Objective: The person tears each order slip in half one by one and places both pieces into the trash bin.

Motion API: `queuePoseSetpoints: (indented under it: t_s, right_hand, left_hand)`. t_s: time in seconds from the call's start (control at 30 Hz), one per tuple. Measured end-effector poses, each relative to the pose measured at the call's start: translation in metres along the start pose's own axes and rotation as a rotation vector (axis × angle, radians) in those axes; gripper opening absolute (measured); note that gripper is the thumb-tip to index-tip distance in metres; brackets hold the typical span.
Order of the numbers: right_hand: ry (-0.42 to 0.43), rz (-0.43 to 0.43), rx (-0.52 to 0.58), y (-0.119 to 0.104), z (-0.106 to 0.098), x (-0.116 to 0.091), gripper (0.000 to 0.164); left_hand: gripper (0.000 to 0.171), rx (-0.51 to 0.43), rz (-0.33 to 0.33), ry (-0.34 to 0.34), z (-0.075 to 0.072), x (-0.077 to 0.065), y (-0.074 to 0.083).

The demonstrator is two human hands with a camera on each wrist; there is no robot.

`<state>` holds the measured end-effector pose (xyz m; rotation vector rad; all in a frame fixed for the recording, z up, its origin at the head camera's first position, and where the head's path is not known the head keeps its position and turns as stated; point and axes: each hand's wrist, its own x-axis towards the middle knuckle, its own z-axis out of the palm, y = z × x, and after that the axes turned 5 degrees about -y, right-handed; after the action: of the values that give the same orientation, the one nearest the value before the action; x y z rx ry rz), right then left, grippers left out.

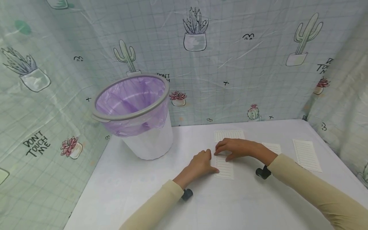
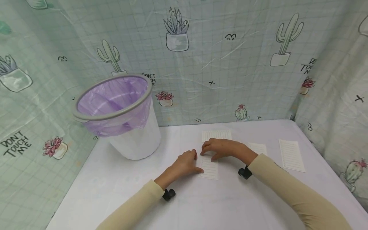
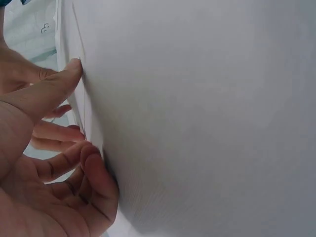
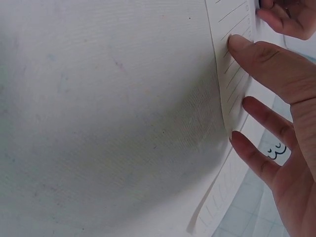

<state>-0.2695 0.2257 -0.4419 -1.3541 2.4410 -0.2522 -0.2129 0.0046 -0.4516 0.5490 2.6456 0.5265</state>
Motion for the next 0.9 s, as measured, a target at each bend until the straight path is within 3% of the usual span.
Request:
queuePoseSetpoints:
  t_s: [0.17,0.37,0.57,0.77,0.9]
  right_hand:
    - [0.011,-0.025,-0.017,-0.001,0.0,0.0,0.053]
    - [0.023,-0.029,-0.012,-0.001,0.001,0.002,0.051]
    - [0.051,0.013,0.003,0.0,0.005,0.007,0.047]
    - [0.076,0.042,0.044,0.003,0.008,0.009,0.044]
    - [0.087,0.053,0.075,0.0,0.008,0.008,0.041]
  left_hand:
    - [0.045,-0.027,0.012,-0.032,-0.009,0.003,-0.008]
    - [0.025,-0.059,0.076,-0.005,-0.019,0.006,-0.018]
    - [0.02,-0.08,0.081,0.014,-0.021,0.005,-0.018]
    - [0.036,-0.063,0.059,0.015,-0.019,0.007,-0.011]
    - [0.024,-0.078,0.07,0.041,-0.018,0.007,-0.01]
